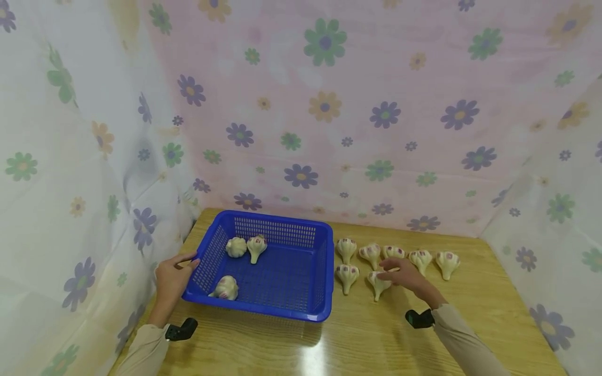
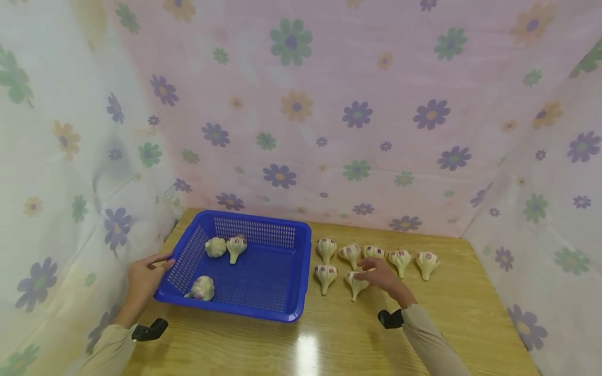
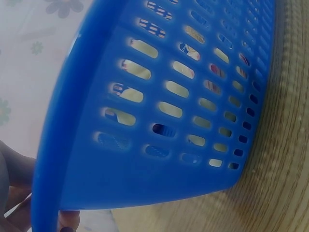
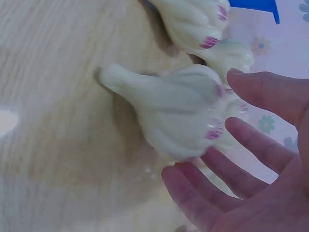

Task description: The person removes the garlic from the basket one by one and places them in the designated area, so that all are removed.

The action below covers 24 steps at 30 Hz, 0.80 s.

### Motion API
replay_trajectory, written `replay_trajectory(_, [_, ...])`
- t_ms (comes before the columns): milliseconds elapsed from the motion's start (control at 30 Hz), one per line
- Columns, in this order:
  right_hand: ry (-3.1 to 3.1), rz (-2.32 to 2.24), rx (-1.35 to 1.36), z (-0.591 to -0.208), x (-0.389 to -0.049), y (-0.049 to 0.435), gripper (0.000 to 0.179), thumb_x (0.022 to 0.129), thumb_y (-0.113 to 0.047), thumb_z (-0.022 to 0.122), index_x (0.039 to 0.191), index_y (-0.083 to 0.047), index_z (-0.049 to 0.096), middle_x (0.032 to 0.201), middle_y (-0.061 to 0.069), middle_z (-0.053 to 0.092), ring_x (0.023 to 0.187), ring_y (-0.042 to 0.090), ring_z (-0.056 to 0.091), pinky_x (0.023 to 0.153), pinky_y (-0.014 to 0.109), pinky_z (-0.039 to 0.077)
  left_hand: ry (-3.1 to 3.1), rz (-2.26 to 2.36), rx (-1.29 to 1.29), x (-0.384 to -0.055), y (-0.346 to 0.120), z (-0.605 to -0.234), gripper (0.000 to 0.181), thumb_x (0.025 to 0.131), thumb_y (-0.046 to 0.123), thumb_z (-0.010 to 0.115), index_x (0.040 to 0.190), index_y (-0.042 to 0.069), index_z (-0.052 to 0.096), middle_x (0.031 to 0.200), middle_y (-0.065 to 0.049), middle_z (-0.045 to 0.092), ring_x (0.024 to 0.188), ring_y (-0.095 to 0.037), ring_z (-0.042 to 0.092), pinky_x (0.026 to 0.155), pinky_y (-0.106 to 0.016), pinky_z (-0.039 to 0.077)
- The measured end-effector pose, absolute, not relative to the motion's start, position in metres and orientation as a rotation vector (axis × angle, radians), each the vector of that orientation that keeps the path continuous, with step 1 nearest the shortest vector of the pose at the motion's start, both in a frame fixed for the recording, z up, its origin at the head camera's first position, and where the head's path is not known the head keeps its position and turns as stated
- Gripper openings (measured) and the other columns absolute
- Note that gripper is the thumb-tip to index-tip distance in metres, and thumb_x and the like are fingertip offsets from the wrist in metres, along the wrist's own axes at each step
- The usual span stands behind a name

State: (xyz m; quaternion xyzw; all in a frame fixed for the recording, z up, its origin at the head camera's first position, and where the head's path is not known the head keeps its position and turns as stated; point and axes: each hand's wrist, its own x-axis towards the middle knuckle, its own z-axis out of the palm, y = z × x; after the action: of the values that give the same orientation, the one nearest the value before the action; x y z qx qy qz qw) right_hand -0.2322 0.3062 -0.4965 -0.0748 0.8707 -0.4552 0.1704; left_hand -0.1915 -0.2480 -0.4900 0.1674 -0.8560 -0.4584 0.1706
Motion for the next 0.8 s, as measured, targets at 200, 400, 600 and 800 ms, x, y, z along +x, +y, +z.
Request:
replay_trajectory(200, [2.525, -1.233, -0.255, -0.486, -0.238, 0.307, 0.052, 0.088, -0.024, 0.068, 0.126, 0.008, 0.051, 0.123, 0.03, 0.049, 0.102, 0.038, 0.056, 0.081, 0.049, 0.048, -2.438, -1.306, 0.487, -0.192, -0.249, -0.492, 0.024, 0.085, 0.012, 0.071, 0.107, 0.004, 0.073, 0.091, -0.021, 0.07, 0.049, -0.016, 0.054, 0.04, -0.029, 0.038])
replay_trajectory(400, [2.545, -1.232, -0.335, -0.471, -0.244, 0.298, 0.048, 0.09, -0.021, 0.065, 0.126, 0.008, 0.051, 0.126, 0.03, 0.047, 0.109, 0.044, 0.051, 0.084, 0.05, 0.047, -2.433, -1.287, 0.492, -0.194, -0.249, -0.491, 0.024, 0.083, 0.012, 0.071, 0.106, 0.004, 0.073, 0.087, -0.02, 0.07, 0.052, -0.015, 0.056, 0.043, -0.029, 0.041])
replay_trajectory(600, [2.488, -1.267, -0.439, -0.454, -0.253, 0.278, 0.04, 0.091, -0.022, 0.064, 0.122, 0.002, 0.055, 0.124, 0.025, 0.052, 0.107, 0.038, 0.055, 0.082, 0.048, 0.048, -2.425, -1.272, 0.498, -0.194, -0.249, -0.491, 0.024, 0.082, 0.011, 0.073, 0.105, 0.004, 0.073, 0.085, -0.019, 0.07, 0.051, -0.014, 0.057, 0.044, -0.028, 0.042])
replay_trajectory(800, [2.375, -1.339, -0.462, -0.44, -0.258, 0.252, 0.041, 0.09, -0.022, 0.065, 0.123, 0.0, 0.055, 0.124, 0.025, 0.053, 0.106, 0.031, 0.058, 0.079, 0.039, 0.05, -2.431, -1.289, 0.505, -0.195, -0.248, -0.491, 0.024, 0.082, 0.01, 0.072, 0.106, 0.003, 0.073, 0.084, -0.019, 0.07, 0.05, -0.015, 0.056, 0.043, -0.029, 0.041])
